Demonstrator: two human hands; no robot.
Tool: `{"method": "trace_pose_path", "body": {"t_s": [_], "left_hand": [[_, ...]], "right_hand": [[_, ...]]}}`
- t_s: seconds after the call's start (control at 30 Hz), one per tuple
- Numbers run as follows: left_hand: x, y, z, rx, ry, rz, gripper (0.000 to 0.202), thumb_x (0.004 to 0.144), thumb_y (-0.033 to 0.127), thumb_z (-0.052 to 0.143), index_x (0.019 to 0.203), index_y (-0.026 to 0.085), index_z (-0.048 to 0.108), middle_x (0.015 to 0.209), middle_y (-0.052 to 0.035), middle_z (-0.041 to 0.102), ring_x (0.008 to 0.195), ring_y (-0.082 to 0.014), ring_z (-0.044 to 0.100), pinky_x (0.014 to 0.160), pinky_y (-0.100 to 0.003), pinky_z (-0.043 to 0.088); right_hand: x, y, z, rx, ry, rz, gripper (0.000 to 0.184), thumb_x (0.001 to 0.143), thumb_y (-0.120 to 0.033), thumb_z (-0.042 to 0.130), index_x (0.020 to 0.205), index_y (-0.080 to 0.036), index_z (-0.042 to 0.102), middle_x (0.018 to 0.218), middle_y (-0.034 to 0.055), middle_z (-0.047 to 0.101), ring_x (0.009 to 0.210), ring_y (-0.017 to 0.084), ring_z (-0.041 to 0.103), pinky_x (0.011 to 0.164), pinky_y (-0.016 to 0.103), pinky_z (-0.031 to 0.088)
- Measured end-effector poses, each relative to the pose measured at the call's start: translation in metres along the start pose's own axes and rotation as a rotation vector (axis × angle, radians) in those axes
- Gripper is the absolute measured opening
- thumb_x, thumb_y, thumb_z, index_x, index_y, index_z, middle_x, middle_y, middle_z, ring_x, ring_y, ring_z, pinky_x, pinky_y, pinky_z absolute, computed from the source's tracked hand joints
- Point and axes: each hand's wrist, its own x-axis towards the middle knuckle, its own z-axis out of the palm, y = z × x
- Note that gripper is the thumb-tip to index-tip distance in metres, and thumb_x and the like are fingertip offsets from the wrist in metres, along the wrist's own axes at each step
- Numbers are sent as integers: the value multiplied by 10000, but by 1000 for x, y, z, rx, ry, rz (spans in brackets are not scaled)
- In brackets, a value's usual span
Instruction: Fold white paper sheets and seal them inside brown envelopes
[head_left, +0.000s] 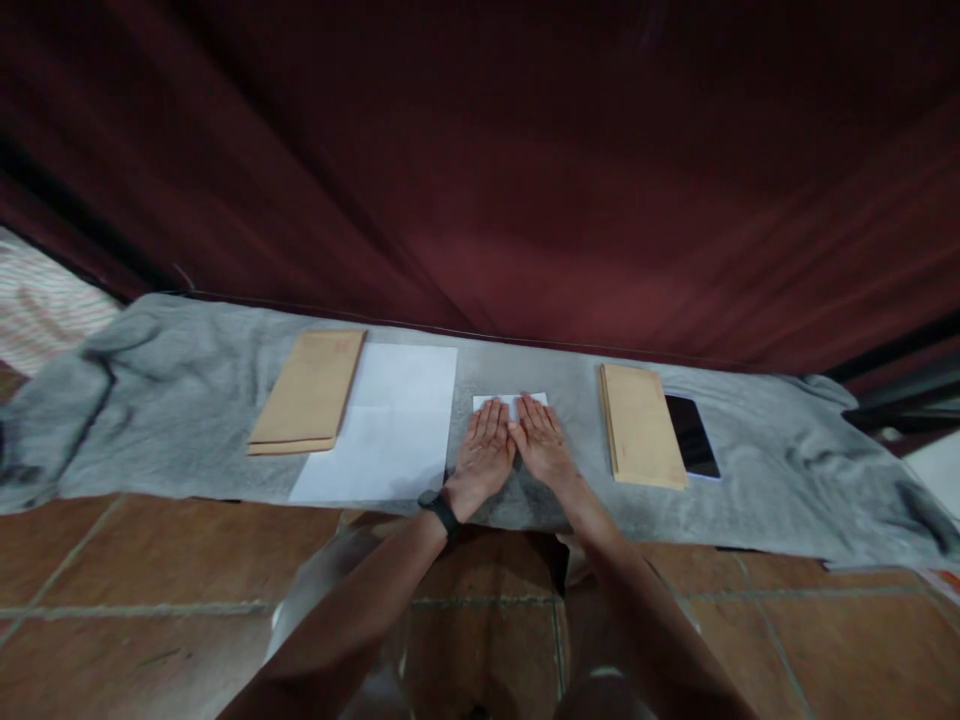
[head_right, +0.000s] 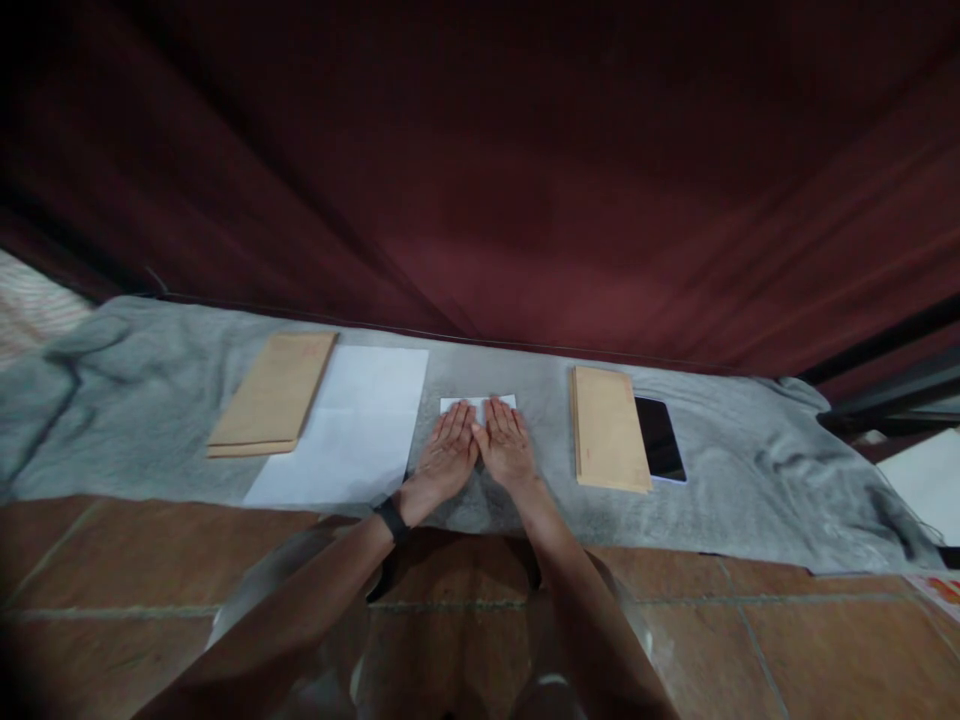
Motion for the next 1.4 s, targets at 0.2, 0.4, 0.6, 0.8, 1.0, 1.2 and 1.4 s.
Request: {"method": "trace_pose_path", "body": {"t_s": [0.2,0.4,0.6,0.8,1.0,1.2,1.4], "left_hand": [[-3,-9,-3,-81,74,-78,624,996,287,346,1575,65,272,1638,-186,300,1550,-279,189,1247,-517,246],[-8,-8,-6,-61,71,-173,617,995,296,350,1554,34,316,1642,-190,284,1547,-281,205,1254,-489,236],[-9,-9,-6,-48,81,-203,618,991,299,352,1550,36,332,1632,-186,310,1537,-286,239,1251,-485,246],[-10,-9,-4,-88,130,-179,615,988,301,364,1546,44,337,1623,-201,323,1537,-300,235,1243,-524,253],[1,-9,-28,-388,154,-122,602,1013,431,378,1501,80,420,1621,-191,343,1534,-312,250,1246,-549,246],[12,6,-61,-1317,45,-213,654,981,596,410,1523,231,397,1551,-124,482,1368,-272,531,1067,-447,509],[18,8,-54,-1702,94,-500,437,724,427,769,1083,188,694,1044,-65,766,1011,-229,708,871,-327,566]], "right_hand": [[-6,15,2,-138,144,63,569,1060,-365,344,1545,-69,370,1604,192,367,1483,272,359,1208,492,275],[-11,23,-10,-199,222,154,554,1042,-392,398,1501,-84,432,1544,219,457,1414,325,417,1153,528,297],[-12,23,-37,-78,99,302,348,1010,-338,489,1271,-158,631,1251,166,668,1133,274,617,970,387,445],[-3,19,-41,162,27,467,240,954,-303,565,1110,-172,692,958,92,753,877,227,701,750,288,482],[1,13,-69,464,312,322,279,993,-328,442,1017,-184,680,920,63,735,849,207,674,729,283,505],[-22,-5,-93,109,506,-10,292,1030,-337,442,1090,-225,705,1055,109,700,1021,242,618,921,372,455],[-26,-41,-67,47,184,-358,288,1007,-347,512,1203,-226,686,1149,99,700,1040,236,608,941,391,430]]}}
